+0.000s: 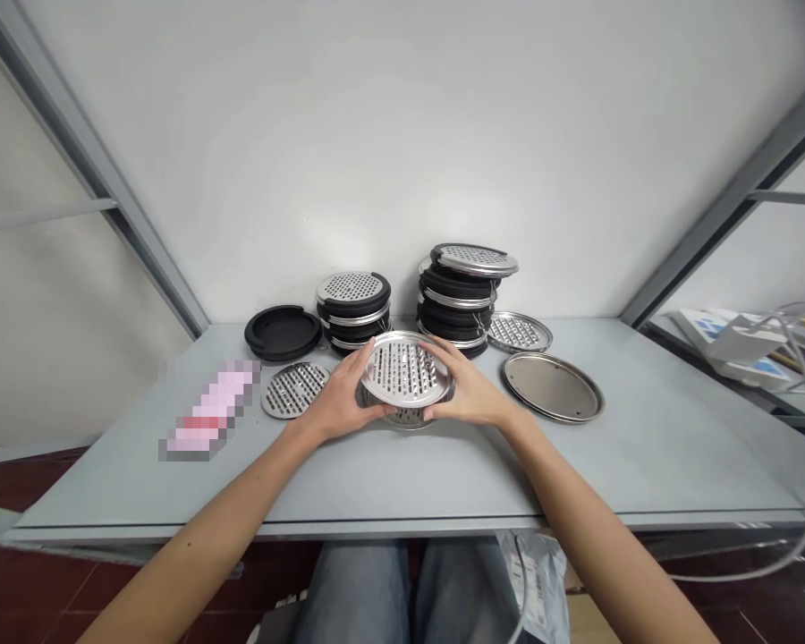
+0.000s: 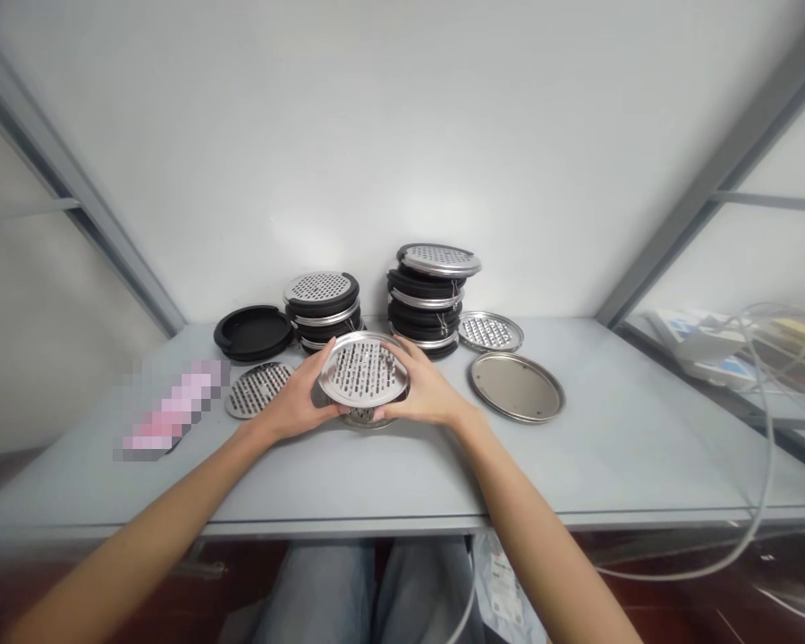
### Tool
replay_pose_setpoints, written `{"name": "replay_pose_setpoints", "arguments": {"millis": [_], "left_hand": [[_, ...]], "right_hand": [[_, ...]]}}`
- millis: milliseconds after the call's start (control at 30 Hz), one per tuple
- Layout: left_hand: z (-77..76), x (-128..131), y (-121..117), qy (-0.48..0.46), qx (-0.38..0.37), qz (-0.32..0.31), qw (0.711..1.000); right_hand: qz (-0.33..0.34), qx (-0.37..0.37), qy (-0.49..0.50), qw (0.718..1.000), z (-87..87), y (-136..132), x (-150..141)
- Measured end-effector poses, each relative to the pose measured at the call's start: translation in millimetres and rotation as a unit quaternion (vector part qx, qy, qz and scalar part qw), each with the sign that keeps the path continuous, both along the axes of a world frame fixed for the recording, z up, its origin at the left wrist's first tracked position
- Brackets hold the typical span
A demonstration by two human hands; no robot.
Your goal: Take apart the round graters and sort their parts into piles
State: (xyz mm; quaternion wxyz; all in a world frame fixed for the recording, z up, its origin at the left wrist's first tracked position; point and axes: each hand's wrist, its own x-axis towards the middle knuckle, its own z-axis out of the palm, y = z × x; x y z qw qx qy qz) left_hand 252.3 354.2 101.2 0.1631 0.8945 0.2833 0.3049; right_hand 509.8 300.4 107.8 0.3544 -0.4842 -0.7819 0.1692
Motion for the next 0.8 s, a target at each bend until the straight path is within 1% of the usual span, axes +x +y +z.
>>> {"name": "replay_pose_setpoints", "arguments": {"millis": [133,333,467,533,600,667,700,800], "left_hand": [[0.7,0.9,-1.7,-0.009,0.005,0.003,1.000],[0.6,1.0,-2.8,-0.012,0.017,-0.002,1.000],[3.9,0.3,-5.3,-0.016,0.010,-0.003,1.000],[6.2,-0.5,-6.6,-0.023,0.000,-0.006,1.000],[7.7,-1.3,-7.2,-0.035,-0.015,-0.004,0.999],[7.9,-1.7,-7.3,-0.044,-0.026,-0.003,0.999],[7.5,-1.7,-7.3,-0.044,-0.029,-0.004,0.999],[4.7,-1.2,-7.6,-0.026,-0.031,-0.002,0.999]], "right_hand": [[-0.010,0.008,-0.002,1.000,-0.5,-0.1,0.9],[0.004,0.022,-0.001,1.000,-3.5,1.5,2.6],[0.011,0.035,0.011,0.999,-4.1,2.2,5.1],[0.014,0.051,0.024,0.998,-2.4,2.3,7.8],[0.013,0.084,0.046,0.995,1.0,1.2,11.4],[-0.010,0.139,0.073,0.988,5.6,-1.3,15.4],[-0.035,0.171,0.085,0.981,8.2,-3.0,17.4],[-0.150,0.261,0.094,0.949,15.4,-8.2,25.0]]}}
